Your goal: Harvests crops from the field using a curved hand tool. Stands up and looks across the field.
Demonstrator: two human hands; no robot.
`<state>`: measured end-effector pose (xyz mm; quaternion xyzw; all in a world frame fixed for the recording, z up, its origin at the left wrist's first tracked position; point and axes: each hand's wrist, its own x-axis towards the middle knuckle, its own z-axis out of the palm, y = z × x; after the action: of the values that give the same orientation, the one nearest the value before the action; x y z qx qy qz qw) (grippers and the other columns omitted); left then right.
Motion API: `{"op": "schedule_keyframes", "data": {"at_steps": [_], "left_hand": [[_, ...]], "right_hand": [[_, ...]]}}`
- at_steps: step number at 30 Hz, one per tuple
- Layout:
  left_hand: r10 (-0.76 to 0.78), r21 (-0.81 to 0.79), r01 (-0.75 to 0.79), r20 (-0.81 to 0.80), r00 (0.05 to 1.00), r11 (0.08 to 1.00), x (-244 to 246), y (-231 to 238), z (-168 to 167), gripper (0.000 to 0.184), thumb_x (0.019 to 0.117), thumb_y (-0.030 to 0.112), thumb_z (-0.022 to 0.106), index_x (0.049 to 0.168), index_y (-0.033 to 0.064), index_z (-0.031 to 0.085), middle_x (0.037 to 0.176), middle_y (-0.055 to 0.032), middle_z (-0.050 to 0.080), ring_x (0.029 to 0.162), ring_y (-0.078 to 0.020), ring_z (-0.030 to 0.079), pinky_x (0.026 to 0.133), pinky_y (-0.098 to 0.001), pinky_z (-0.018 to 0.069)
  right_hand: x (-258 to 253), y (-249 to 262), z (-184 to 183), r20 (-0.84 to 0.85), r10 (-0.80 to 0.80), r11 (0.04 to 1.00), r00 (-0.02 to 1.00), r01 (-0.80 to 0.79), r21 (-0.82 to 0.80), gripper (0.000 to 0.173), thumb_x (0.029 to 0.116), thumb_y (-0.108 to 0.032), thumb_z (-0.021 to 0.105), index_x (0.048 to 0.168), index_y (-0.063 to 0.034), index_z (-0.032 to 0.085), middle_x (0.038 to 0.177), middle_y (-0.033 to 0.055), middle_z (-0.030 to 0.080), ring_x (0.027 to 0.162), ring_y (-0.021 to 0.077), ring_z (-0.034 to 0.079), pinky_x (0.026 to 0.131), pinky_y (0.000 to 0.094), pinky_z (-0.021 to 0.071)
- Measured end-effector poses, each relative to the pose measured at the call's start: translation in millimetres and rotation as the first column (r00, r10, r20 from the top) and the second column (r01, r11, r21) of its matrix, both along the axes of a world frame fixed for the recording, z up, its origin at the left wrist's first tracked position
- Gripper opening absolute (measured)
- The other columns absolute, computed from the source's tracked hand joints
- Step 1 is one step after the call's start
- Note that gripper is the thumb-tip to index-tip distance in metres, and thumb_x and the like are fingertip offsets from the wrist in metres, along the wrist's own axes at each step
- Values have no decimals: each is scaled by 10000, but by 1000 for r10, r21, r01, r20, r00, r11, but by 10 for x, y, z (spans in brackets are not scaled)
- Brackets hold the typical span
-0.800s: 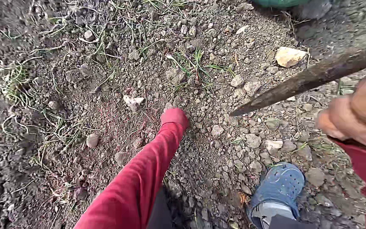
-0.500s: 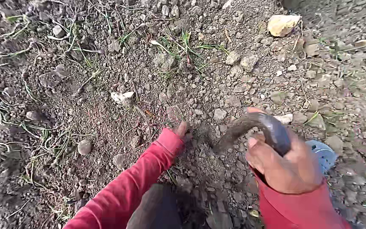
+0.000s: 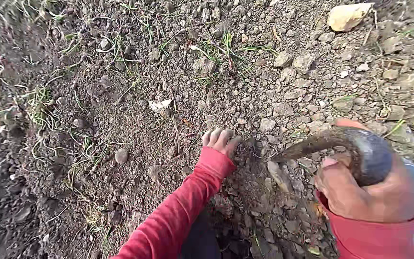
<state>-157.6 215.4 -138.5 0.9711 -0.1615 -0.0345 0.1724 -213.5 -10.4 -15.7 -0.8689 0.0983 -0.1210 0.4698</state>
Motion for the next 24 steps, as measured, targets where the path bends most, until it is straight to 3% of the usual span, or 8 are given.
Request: {"op": "schedule_keyframes", "data": {"at_steps": [3,8,12,14,16,17,20,24], "left_hand": [[367,219,-326,-180,913,919,276,712,85,274,965,221,648,1218,156,731,1265,-218,633,1225,-456,564,955,-647,483],[-6,-346,-31,-107,994,938,-379,1098,192,146,967,133,682,1004,26,773,928,-103,766,850,-199,749,812,-406,632],[205,-304,-314,-341,917,899,-231,616,817,157,909,232,782,1004,109,762,1076,-44,769,1005,-209,730,886,-502,587],[76,-107,-138,-453,888,985,-62,134,624,233,926,332,756,1109,195,803,1614,36,449,1534,-284,313,1207,-591,277],[-56,47,93,-509,859,995,-150,-115,98,387,1022,404,600,1390,304,663,1748,98,59,1613,-319,-68,1266,-611,-15],[-95,22,117,-449,888,993,-352,-51,-49,345,1030,312,600,1359,267,693,1745,57,125,1613,-348,-23,1260,-639,-8],[279,121,-265,-122,953,957,-781,493,101,167,941,311,700,973,189,810,1259,-70,699,1257,-349,588,1014,-598,466],[578,437,-382,-668,469,814,-754,446,194,698,943,653,579,1319,73,677,1417,-199,607,1387,-407,505,1104,-651,407]], "right_hand": [[-79,274,20,-112,-2,991,994,-13,-136,644,830,-196,596,1471,-152,542,1129,116,714,811,162,675,689,424,560],[63,381,418,173,103,899,979,-166,405,195,929,-290,651,1096,-213,587,580,-119,508,420,54,476,395,269,474],[-192,896,-396,-166,27,952,986,25,304,619,862,-119,592,1470,-214,530,798,39,647,465,156,513,403,386,462],[-368,977,-533,-199,-16,955,980,73,287,600,850,-133,594,1448,-168,556,785,35,648,460,139,512,407,373,465],[-374,875,-189,-122,-8,951,993,45,307,563,857,-193,597,1417,-143,570,708,-7,622,439,111,499,391,339,459],[-365,766,35,-86,27,954,996,0,298,553,871,-219,600,1419,-154,563,689,-33,613,433,100,497,382,329,463],[-163,565,200,11,97,978,995,-97,184,560,873,-229,605,1427,-175,542,805,-58,653,485,58,517,410,283,472],[-198,666,-23,-12,99,994,995,-100,-52,633,828,-181,582,1459,-130,556,1046,86,720,712,101,645,609,350,547]]}}
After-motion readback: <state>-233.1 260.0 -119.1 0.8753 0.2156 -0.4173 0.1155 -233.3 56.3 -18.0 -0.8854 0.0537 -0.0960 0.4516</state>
